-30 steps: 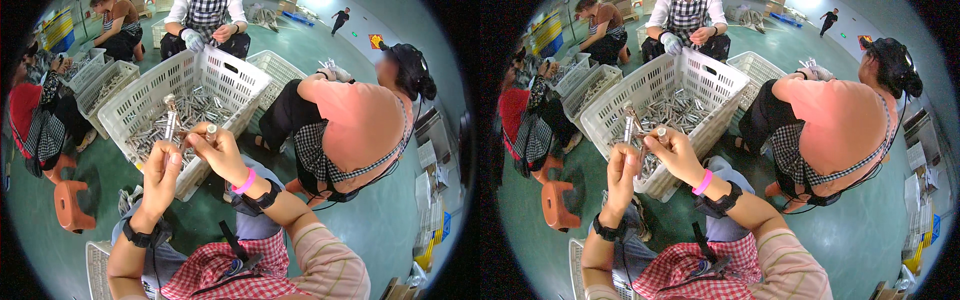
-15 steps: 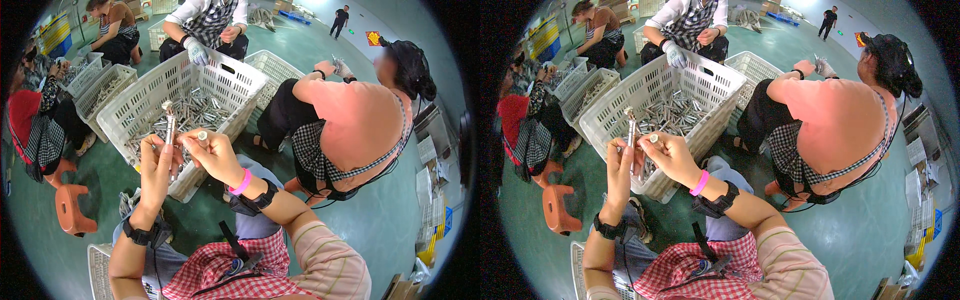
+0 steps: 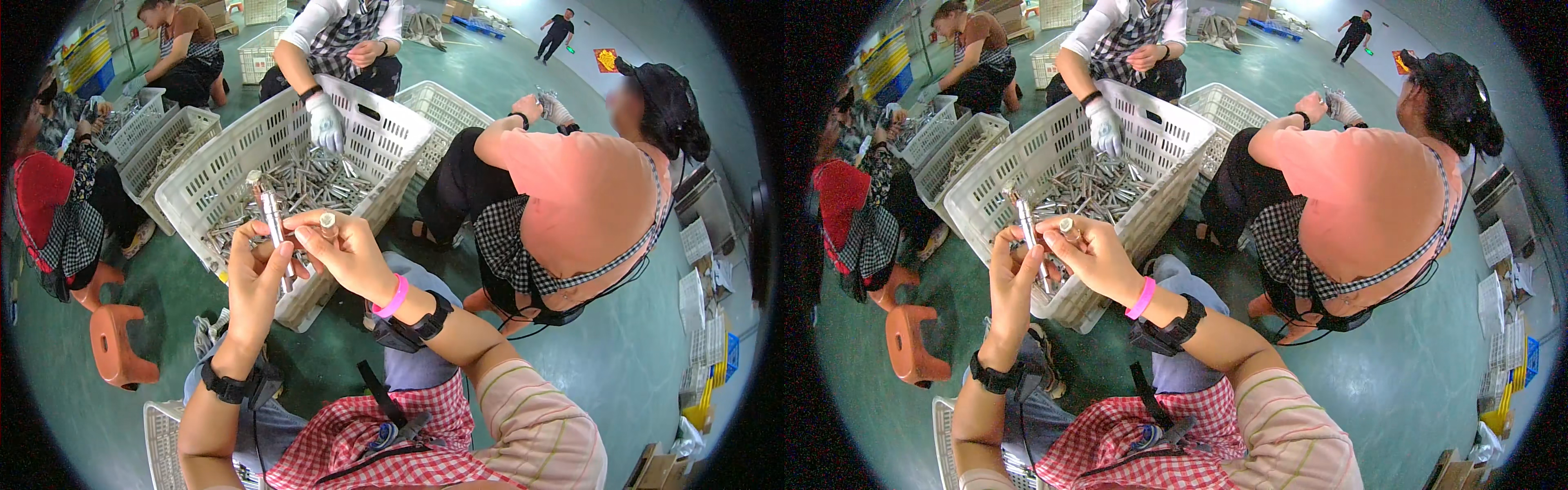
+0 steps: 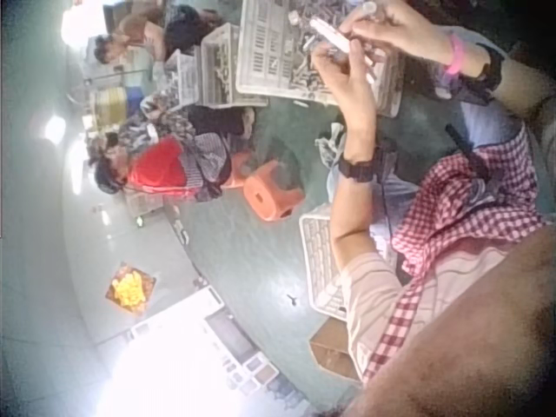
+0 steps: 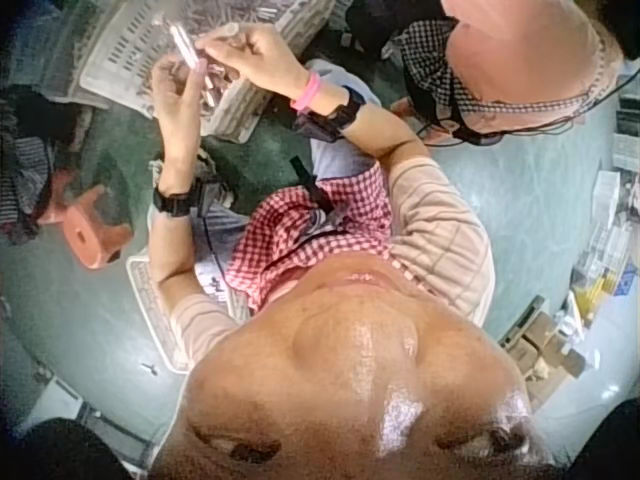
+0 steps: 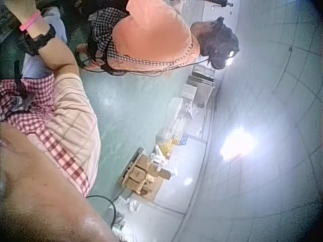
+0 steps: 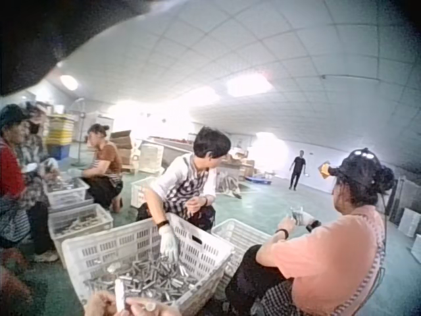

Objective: The person assembles small metal components by hand, picking pieces from white plastic crates, joining them together, and placing the finished units into separate containers.

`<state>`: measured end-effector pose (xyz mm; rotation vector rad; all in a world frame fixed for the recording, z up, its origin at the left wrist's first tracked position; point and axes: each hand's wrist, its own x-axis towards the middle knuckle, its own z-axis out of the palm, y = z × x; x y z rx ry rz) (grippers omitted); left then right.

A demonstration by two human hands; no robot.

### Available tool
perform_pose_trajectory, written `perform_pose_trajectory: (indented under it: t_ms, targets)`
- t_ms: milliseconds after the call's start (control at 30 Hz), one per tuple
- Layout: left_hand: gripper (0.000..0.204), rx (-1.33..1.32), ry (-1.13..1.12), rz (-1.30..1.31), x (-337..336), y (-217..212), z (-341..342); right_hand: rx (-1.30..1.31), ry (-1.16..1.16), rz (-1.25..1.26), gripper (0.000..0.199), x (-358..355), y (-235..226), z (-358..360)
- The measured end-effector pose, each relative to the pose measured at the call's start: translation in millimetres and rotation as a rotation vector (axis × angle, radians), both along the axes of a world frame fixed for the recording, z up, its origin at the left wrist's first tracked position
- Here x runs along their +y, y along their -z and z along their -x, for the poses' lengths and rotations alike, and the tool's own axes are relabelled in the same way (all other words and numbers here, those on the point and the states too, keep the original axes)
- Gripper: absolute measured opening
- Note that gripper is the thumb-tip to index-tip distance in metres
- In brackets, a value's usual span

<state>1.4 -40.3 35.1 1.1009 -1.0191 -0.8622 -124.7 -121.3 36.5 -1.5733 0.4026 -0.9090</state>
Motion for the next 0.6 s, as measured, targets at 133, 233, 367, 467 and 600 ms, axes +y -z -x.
perform_pose_trajectory:
  t_ms: [133,233,367,467,600]
  targets:
    - [0.019,0.079,-0.037,-0.032,-1.7,-2.5,1.5,-0.117,-0.061,-0.062,0.019,-0.3,4.5,-5.0]
    - [0.020,0.094,-0.055,-0.033,-2.5,-1.0,-0.8,-0.071,-0.072,-0.026,0.017,-2.6,3.3,-3.7]
    - [0.023,0.036,-0.089,0.050,-2.9,7.0,-0.8,-0.118,-0.065,0.045,0.016,-0.6,-2.2,-5.7]
    - [0.028,-0.005,-0.139,0.050,-0.9,3.4,1.7,-0.155,-0.071,0.025,0.015,-2.5,2.7,-7.1]
    - [0.027,0.061,-0.080,0.089,1.1,-2.9,4.7,-0.127,-0.102,0.062,0.016,0.3,-4.2,-4.1]
